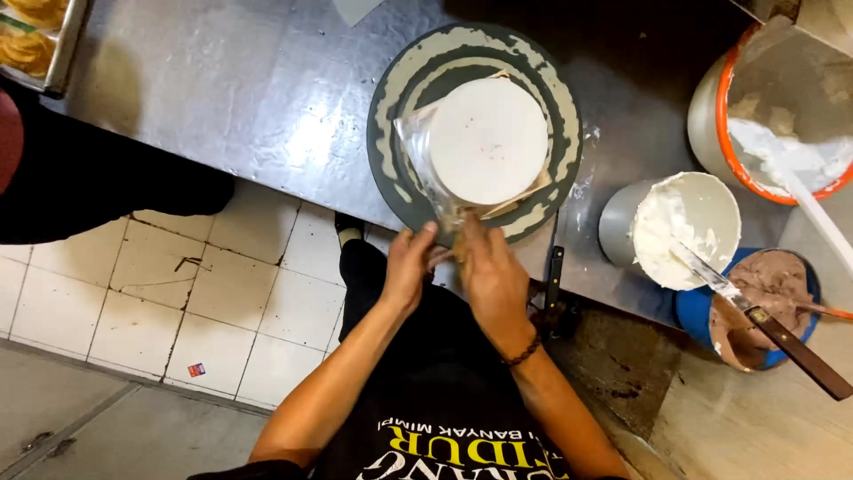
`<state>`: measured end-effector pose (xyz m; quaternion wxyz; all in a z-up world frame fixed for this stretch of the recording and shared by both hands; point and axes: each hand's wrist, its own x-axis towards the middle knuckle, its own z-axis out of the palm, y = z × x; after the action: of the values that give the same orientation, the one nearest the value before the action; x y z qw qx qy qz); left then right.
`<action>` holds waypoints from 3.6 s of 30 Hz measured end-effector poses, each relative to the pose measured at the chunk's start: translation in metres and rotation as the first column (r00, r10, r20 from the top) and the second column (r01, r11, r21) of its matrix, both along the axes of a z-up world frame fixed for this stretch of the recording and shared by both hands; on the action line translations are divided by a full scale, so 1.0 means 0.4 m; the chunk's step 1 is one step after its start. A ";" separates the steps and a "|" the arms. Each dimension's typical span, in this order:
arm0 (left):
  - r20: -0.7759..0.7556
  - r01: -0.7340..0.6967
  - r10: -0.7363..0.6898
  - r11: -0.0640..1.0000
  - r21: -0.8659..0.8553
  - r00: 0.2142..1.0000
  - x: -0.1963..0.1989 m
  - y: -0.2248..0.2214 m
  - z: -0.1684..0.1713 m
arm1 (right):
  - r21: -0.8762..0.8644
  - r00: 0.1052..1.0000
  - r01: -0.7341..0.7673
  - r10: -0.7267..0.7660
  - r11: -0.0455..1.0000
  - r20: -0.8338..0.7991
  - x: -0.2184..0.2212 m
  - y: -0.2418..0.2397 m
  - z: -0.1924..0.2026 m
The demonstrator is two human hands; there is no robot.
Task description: Applying frosting to layers of cake using a spatula and a rotating stand.
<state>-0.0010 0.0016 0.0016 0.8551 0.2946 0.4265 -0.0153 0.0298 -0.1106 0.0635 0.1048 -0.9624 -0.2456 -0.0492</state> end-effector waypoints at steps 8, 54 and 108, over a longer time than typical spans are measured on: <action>0.000 0.174 -0.176 0.972 0.155 0.984 0.011 -0.088 -0.070 | -0.103 0.997 0.081 -0.079 0.991 0.018 -0.010 0.015 0.044; 0.025 0.089 -0.115 0.869 0.486 0.993 0.160 0.193 0.054 | -0.026 0.971 0.235 -0.236 0.972 -0.044 0.077 0.008 0.004; 0.065 -0.243 0.336 0.788 -0.565 0.940 -0.216 0.260 -0.129 | 0.411 0.899 -0.237 0.359 0.880 -0.251 -0.067 0.293 0.020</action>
<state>-0.0874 0.1056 -0.0500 0.9270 -0.0319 0.3734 0.0187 0.0029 0.0066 0.0715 0.3290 -0.8701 -0.3585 0.0791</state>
